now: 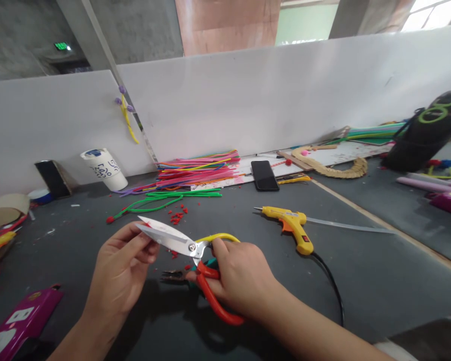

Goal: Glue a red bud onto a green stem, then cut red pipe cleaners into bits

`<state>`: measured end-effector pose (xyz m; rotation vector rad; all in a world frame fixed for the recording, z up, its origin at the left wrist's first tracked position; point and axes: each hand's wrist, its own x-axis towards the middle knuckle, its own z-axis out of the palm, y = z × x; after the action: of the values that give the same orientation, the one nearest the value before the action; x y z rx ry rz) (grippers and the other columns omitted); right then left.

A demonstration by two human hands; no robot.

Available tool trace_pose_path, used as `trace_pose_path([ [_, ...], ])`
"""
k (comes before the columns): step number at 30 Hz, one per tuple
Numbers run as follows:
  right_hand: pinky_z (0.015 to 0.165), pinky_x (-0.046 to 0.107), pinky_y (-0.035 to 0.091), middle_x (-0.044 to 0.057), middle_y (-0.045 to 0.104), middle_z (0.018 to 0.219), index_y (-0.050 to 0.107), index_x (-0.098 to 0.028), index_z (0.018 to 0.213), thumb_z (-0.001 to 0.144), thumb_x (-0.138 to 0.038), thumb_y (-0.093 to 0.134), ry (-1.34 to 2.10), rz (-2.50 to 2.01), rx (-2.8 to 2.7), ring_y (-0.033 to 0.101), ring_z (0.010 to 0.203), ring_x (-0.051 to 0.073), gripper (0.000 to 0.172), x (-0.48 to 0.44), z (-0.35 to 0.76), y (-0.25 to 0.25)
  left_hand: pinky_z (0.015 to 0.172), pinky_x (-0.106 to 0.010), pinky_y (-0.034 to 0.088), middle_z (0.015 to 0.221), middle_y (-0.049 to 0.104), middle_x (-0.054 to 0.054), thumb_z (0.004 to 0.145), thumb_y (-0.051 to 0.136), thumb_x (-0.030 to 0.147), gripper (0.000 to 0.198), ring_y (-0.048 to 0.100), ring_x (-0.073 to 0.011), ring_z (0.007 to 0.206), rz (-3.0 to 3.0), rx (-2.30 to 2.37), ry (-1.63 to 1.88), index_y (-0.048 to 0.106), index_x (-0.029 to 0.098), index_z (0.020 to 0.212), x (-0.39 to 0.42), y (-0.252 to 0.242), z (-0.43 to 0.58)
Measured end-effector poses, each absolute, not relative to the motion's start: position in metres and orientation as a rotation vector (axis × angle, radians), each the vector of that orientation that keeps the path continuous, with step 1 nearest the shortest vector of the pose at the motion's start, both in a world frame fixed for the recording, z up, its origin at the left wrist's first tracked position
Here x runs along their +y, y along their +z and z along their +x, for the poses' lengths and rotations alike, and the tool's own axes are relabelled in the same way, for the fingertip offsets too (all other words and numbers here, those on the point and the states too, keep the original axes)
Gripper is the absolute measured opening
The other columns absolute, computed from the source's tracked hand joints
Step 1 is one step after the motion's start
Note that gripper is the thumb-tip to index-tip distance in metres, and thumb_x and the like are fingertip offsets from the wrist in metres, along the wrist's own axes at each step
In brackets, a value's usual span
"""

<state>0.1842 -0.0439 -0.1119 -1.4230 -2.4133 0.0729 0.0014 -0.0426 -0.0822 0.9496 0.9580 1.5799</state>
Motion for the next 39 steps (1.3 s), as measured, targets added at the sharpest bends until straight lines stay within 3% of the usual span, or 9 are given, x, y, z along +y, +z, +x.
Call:
trace_pose_path([
  [28,0.045,0.026,0.019,0.0,0.051,0.05,0.046,-0.019,0.062,0.08,-0.049,0.042,-0.007,-1.358,-2.358,0.045,0.043,0.013,0.035,-0.041,0.184,-0.112,0.039,-0.014,0.039,0.054,0.059,0.002,0.062,0.067,0.014,0.003,0.05,-0.0059,0.045,0.996,1.044,1.609,0.065,0.015,0.064,-0.042,-0.076,-0.003],
  [31,0.044,0.024,0.02,-0.003,0.044,0.047,0.043,-0.02,0.058,0.075,-0.044,0.05,0.213,-1.387,-2.254,0.037,0.042,0.01,0.03,-0.039,0.183,-0.11,0.039,-0.015,0.039,0.055,0.06,0.002,0.062,0.067,0.016,0.006,0.051,-0.0063,0.045,0.995,1.057,1.522,0.064,0.015,0.066,-0.041,-0.077,-0.004],
  [34,0.043,0.021,0.025,-0.006,0.039,0.049,0.041,-0.019,0.056,0.073,-0.032,0.052,0.657,-1.352,-2.032,0.034,0.044,0.008,0.023,-0.038,0.179,-0.105,0.04,-0.015,0.039,0.057,0.061,0.0,0.064,0.067,0.019,0.007,0.05,-0.0066,0.045,1.02,1.055,1.297,0.062,0.015,0.066,-0.041,-0.081,-0.002],
  [39,0.038,0.018,0.029,-0.008,0.041,0.046,0.051,-0.018,0.072,0.071,-0.025,0.05,1.286,-1.237,-1.611,0.038,0.038,0.007,0.007,-0.035,0.174,-0.092,0.043,-0.016,0.039,0.06,0.06,0.0,0.069,0.064,0.022,0.008,0.05,-0.0066,0.048,1.05,0.988,0.982,0.061,0.014,0.068,-0.042,-0.088,0.004],
])
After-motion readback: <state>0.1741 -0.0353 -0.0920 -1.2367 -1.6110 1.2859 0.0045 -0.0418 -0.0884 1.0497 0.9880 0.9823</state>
